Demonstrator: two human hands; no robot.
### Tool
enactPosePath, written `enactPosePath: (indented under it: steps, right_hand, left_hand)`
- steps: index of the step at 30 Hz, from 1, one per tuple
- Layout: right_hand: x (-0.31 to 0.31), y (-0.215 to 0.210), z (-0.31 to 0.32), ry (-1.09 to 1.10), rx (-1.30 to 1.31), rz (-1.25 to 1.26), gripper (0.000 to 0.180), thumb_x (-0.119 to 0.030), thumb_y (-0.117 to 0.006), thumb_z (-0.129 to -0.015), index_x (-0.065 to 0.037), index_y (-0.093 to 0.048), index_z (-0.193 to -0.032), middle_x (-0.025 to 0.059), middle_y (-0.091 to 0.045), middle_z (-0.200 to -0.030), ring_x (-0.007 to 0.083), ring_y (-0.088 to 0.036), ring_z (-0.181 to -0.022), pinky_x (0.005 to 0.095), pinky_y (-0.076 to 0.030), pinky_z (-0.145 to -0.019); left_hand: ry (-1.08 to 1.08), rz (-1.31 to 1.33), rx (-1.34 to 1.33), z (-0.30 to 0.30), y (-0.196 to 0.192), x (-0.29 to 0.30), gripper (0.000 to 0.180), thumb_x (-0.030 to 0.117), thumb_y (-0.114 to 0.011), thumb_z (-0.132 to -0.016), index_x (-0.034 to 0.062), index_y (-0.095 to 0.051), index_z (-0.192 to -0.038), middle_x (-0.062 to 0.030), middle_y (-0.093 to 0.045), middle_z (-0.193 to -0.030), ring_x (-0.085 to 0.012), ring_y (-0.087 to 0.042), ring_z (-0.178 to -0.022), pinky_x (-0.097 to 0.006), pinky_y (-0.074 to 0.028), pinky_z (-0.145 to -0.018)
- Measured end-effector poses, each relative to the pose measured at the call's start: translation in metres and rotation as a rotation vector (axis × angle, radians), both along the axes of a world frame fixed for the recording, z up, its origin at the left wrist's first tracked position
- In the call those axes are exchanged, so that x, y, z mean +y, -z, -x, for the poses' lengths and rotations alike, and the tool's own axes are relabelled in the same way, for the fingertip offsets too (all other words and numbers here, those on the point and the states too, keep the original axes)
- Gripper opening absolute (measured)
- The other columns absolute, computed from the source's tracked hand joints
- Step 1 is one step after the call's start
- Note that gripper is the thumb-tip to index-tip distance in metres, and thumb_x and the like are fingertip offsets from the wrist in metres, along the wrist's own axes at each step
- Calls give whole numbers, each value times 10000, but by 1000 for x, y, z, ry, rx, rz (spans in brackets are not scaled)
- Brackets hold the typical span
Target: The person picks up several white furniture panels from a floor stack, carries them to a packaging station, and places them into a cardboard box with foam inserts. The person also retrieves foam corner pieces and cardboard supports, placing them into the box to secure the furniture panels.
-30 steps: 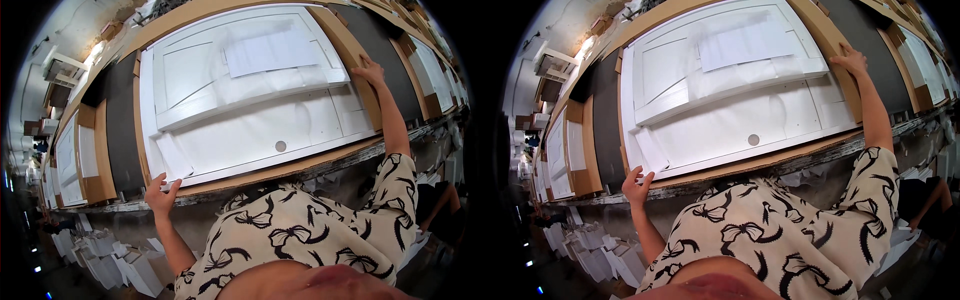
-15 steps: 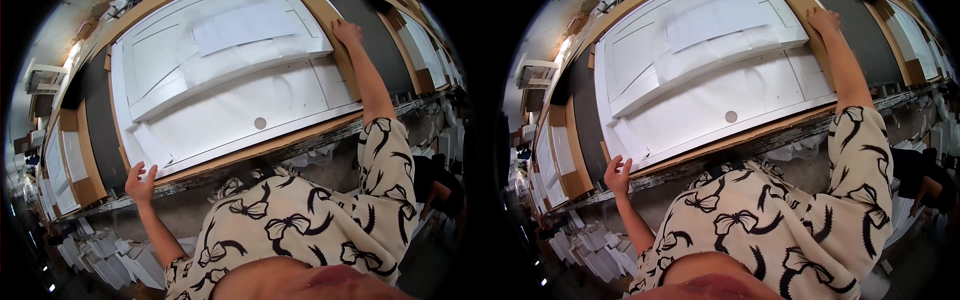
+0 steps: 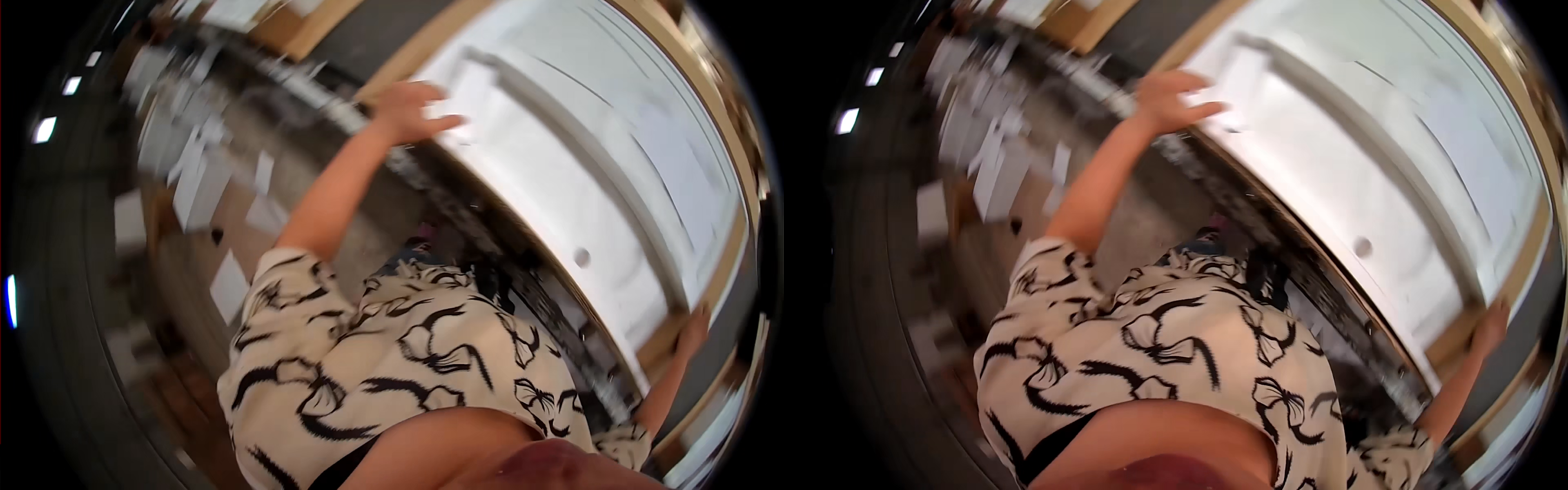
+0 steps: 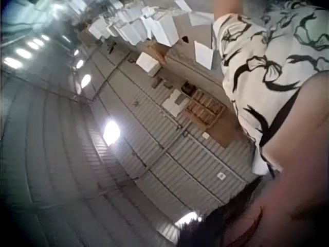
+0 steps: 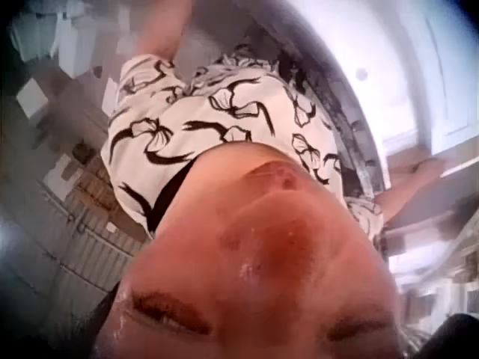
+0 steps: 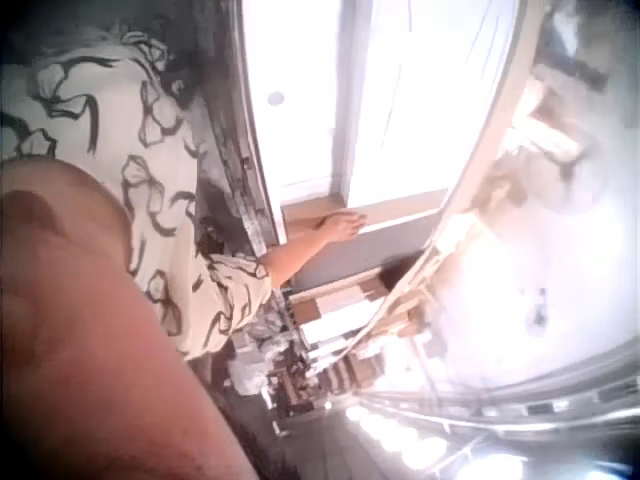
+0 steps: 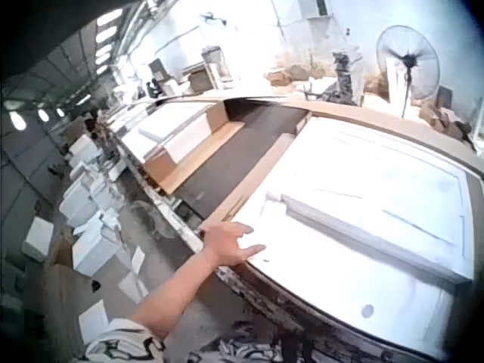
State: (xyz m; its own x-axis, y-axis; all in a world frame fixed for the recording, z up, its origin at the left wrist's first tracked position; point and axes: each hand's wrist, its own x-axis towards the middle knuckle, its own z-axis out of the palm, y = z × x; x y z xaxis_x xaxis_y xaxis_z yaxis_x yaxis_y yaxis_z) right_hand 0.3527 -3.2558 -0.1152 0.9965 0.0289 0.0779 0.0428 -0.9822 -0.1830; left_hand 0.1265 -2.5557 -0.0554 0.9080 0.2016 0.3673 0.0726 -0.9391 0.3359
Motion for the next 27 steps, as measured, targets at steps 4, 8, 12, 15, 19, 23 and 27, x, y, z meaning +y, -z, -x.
enactPosePath:
  steps: [4, 8, 12, 15, 19, 23, 27]
  right_hand:
    - [-15, -4, -4, -156, 277, 795, 393, -249, -318, -948, -36, -445, -1253, 130, -430, -1321, 310, -472, -1143, 403, -419, -916]
    - [-104, -84, 21, 200, -241, 439, 417, -318, -464, -893, -12, -554, -1161, 166, -591, -1107, 306, -564, -1009, 385, -459, -862]
    - [98, -214, 58, 250, -575, -53, 348, -262, -474, -911, -19, -571, -1141, 141, -597, -1098, 252, -583, -978, 340, -479, -830]
    - [275, -262, 133, 1, -651, -457, 299, -221, -481, -925, -25, -585, -1127, 122, -601, -1090, 211, -597, -955, 305, -495, -806]
    - [532, -239, 222, -924, -901, -263, 298, 27, -556, -844, -6, -556, -1140, 159, -542, -1179, 250, -554, -1056, 326, -511, -790]
    - [701, -229, 278, -1286, -576, -413, 256, 18, -533, -863, -8, -554, -1117, 143, -537, -1180, 259, -570, -1002, 295, -502, -696]
    - [825, -189, 292, -1326, -365, -434, 218, -30, -524, -882, -26, -576, -1094, 114, -596, -1070, 194, -603, -846, 270, -501, -684]
  left_hand:
    - [70, -6, -336, 31, -8, 8, 351, 401, -742, -648, 82, -655, -766, -82, -658, -807, -241, -625, -730, -334, -485, -651]
    - [201, 169, -658, 91, -67, -15, 276, 277, -702, -709, 79, -611, -878, -98, -593, -1007, -242, -560, -939, -397, -409, -817]
    - [218, 340, -424, 183, -83, -45, 215, 274, -656, -764, 96, -588, -864, -33, -584, -945, -190, -542, -850, -355, -346, -831]
    - [72, 574, 23, 255, -71, -26, 188, 308, -654, -745, 126, -649, -790, -26, -616, -823, -207, -564, -827, -350, -353, -787]
    - [-107, 534, 220, 323, -31, 67, 221, 327, -644, -742, 129, -662, -839, -44, -619, -790, -232, -578, -809, -376, -393, -769]
    - [-292, 778, 178, 378, -23, 133, 255, 342, -632, -753, 116, -659, -867, -72, -629, -829, -255, -592, -816, -389, -425, -748]
    - [-468, 940, 83, 402, 21, 206, 299, 341, -641, -758, 86, -656, -914, -106, -647, -857, -255, -617, -799, -351, -482, -721]
